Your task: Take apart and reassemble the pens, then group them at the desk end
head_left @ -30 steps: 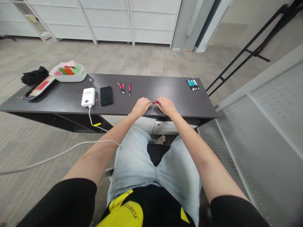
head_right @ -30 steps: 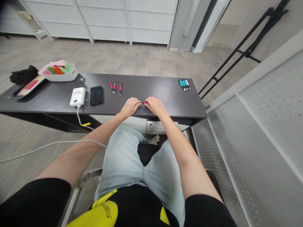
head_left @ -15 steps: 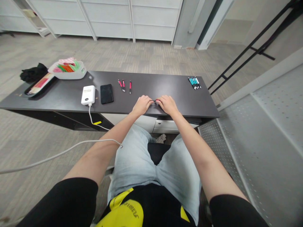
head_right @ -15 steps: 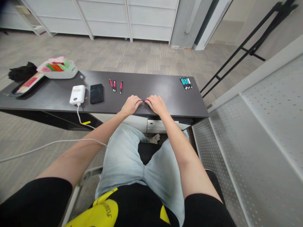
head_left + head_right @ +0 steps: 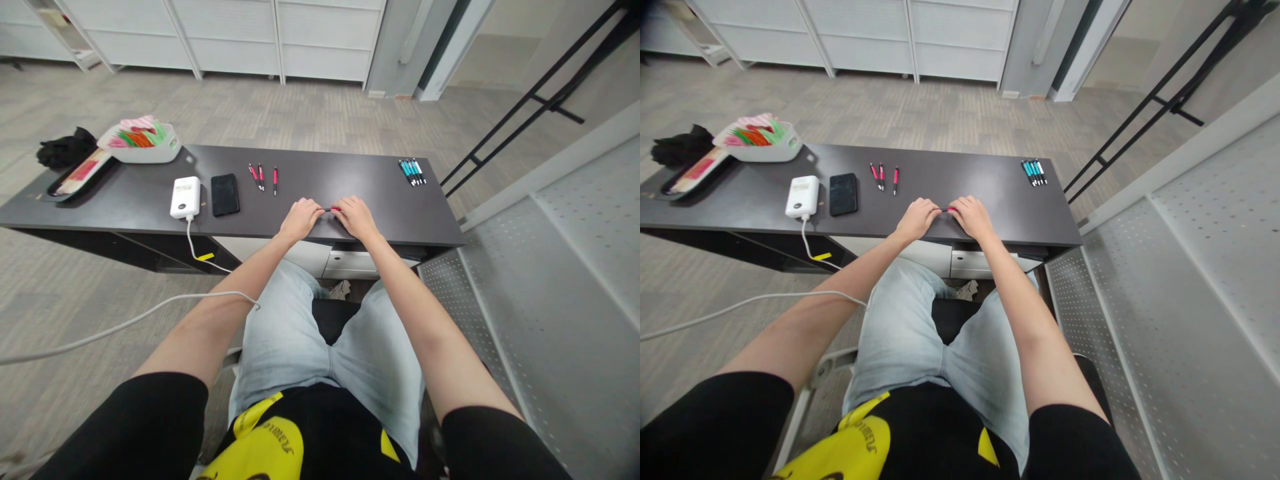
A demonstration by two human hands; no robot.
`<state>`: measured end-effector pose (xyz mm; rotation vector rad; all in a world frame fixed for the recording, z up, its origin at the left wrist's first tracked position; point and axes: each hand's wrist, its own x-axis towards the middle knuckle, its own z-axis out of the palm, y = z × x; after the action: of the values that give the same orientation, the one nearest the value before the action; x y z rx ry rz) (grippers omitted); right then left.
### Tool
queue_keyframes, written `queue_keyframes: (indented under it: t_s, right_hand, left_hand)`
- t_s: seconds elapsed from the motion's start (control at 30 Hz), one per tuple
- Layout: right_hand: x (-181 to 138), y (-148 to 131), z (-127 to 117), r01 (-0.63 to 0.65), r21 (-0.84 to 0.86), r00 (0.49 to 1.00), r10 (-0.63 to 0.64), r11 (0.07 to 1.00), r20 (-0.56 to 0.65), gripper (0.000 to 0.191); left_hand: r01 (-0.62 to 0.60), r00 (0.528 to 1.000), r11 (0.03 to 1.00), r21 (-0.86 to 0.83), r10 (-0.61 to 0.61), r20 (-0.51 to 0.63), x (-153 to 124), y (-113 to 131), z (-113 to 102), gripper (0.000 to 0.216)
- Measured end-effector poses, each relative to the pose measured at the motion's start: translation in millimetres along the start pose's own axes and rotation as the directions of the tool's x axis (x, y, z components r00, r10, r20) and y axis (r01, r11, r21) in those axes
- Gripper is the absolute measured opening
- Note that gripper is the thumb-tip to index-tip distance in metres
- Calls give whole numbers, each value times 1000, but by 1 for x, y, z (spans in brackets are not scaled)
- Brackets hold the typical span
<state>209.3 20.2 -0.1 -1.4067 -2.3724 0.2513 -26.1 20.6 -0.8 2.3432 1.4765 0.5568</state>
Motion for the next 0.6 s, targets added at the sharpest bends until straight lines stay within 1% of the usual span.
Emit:
queue_keyframes:
  t_s: [0.13, 0.23, 0.3, 0.4, 0.53, 0.6]
  right_hand:
    - [-2, 0, -1, -10, 42, 1000, 10, 999, -2, 36]
    - [-1, -2, -1, -47, 10, 998, 46, 999, 30, 38]
    - [0, -3, -2, -42, -15, 999, 42, 999, 32, 41]
    - [0, -2, -3, -16, -2, 1000, 16, 1000, 16, 41]
    - [-1, -2, -3, -32, 13, 999, 32, 999, 22, 36]
    - [0, -3, -3, -32, 0, 999, 32, 999, 29, 38]
  left_hand:
    - [12, 1000, 1000, 0, -12, 6, 0, 0, 0, 35]
    - [12, 1000, 1000, -23, -11, 12, 0, -1, 0, 38]
    - [4, 1000, 1000, -27, -4, 7, 0, -2, 1, 36]
    - [2, 1000, 1000, -21, -2, 3, 0, -2, 2, 35]
    - [-5, 1000, 999, -32, 5, -2, 0, -3, 2, 39]
    - [-16, 1000, 1000, -18, 16, -3, 1, -4, 3, 41]
